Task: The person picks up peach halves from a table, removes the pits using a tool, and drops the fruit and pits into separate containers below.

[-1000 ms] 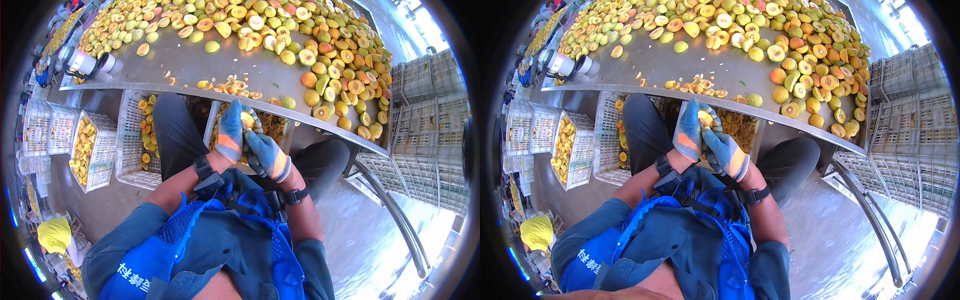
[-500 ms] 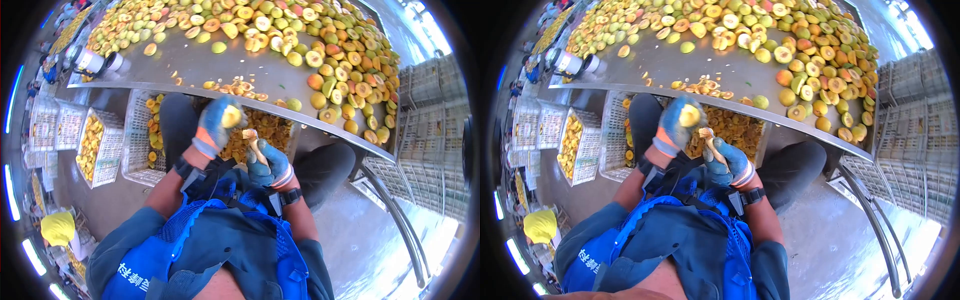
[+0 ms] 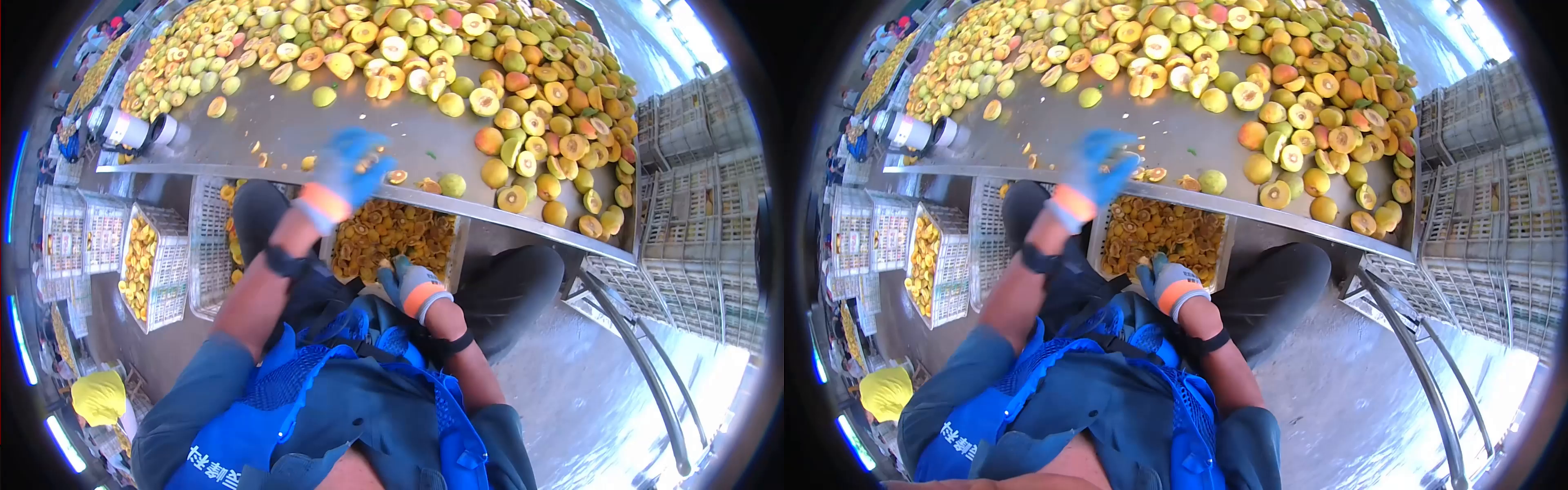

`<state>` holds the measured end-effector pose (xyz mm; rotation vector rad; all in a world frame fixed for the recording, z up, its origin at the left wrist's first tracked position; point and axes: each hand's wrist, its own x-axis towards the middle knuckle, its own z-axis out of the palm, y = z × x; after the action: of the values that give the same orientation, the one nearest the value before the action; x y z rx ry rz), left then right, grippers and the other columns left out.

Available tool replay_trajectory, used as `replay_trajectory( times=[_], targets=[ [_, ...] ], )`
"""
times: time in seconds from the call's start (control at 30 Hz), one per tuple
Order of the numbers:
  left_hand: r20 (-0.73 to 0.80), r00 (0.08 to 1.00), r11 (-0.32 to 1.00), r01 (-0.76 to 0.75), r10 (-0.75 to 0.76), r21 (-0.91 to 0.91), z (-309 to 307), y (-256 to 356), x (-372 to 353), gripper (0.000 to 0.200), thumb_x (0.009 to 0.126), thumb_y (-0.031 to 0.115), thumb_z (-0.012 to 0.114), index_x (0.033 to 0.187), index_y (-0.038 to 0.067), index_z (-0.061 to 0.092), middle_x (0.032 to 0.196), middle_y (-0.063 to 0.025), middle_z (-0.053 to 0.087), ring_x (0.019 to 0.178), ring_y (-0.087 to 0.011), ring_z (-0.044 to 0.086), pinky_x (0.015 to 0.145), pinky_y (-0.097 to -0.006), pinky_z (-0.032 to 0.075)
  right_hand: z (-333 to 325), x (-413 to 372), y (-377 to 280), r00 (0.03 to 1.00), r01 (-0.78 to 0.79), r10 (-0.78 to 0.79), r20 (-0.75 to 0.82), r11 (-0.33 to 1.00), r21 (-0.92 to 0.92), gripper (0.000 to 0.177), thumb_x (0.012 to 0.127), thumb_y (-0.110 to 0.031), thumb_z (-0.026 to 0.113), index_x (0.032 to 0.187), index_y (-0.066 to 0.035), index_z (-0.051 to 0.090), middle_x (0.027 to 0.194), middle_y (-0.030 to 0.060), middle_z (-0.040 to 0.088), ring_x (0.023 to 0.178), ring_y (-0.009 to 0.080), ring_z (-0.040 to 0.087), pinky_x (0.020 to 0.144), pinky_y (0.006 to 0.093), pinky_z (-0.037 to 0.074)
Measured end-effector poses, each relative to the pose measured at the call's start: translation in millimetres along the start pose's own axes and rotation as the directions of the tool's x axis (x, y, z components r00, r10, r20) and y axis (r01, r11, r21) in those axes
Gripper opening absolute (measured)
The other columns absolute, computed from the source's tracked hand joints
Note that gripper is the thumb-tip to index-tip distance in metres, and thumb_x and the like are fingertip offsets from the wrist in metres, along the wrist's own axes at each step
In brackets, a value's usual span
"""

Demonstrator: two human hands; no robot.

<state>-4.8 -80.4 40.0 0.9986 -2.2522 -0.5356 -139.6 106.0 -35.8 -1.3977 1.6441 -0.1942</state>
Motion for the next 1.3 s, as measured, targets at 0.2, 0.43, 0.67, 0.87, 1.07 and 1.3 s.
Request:
replay_trajectory(
  times=[0.2,0.43,0.67,0.87,1.07,1.3],
  targets=[
    [0.536,0.820,0.977,0.124,-0.201,0.176,126,38,56,0.048,0.080,0.037,0.076,0.118,0.008,0.068,0.119,-0.0202,0.066,0.111,-0.0405,0.063,0.096,-0.0468,0.052,12,-13,27,0.993,0.003,0.006,-0.115,0.997,0.074,0.057,0.102,-0.048,0.045,0.121,0.004,0.060,0.094,0.0324,0.069,0.091,0.0519,0.066,0.083,0.0566,0.052],
    [0.522,0.824,0.936,0.329,-0.219,-0.126,106,11,49,0.040,0.083,0.024,0.071,0.117,0.005,0.068,0.109,-0.0188,0.071,0.101,-0.0353,0.069,0.088,-0.0421,0.056,15,-19,27,0.914,0.194,0.004,-0.407,0.874,0.445,0.039,0.101,-0.036,0.059,0.114,0.000,0.063,0.087,0.0298,0.069,0.086,0.0472,0.069,0.070,0.0488,0.053],
    [0.376,0.887,-0.090,0.366,-0.270,-0.926,43,-11,-34,0.043,0.101,0.022,0.048,0.135,-0.002,0.056,0.128,-0.0136,0.064,0.117,-0.0229,0.063,0.099,-0.0380,0.054,-14,-23,-15,0.802,0.481,-0.111,-0.587,0.704,0.523,0.018,0.103,-0.017,0.057,0.101,0.001,0.060,0.071,0.0086,0.061,0.066,0.0121,0.056,0.057,0.0337,0.045],
    [0.401,0.858,-0.575,0.161,-0.321,-0.802,17,16,-73,0.051,0.092,0.023,0.045,0.136,-0.002,0.055,0.132,-0.0181,0.061,0.122,-0.0305,0.060,0.105,-0.0448,0.049,-24,-14,-54,0.775,0.550,-0.199,-0.600,0.682,0.483,0.019,0.102,-0.017,0.056,0.103,0.001,0.059,0.076,0.0237,0.063,0.069,0.0421,0.066,0.058,0.0426,0.049],
    [0.426,0.755,-0.486,0.165,-0.497,-0.858,16,40,-87,0.045,0.100,0.040,0.046,0.112,0.002,0.065,0.102,-0.0180,0.070,0.093,-0.0313,0.067,0.089,-0.0444,0.055,-19,-19,-64,0.818,0.396,-0.231,-0.526,0.890,0.226,0.034,0.103,-0.033,0.052,0.105,0.000,0.058,0.083,0.0318,0.066,0.079,0.0520,0.064,0.066,0.0571,0.050],
    [0.329,0.731,-0.315,0.163,-0.598,-0.935,25,43,-90,0.035,0.095,0.032,0.049,0.109,0.003,0.064,0.096,-0.0145,0.067,0.086,-0.0259,0.066,0.082,-0.0385,0.056,-15,-23,-69,0.864,0.288,-0.157,-0.478,0.934,0.213,0.031,0.104,-0.027,0.053,0.103,0.003,0.058,0.084,0.0328,0.064,0.083,0.0519,0.064,0.065,0.0536,0.049]
  ],
)
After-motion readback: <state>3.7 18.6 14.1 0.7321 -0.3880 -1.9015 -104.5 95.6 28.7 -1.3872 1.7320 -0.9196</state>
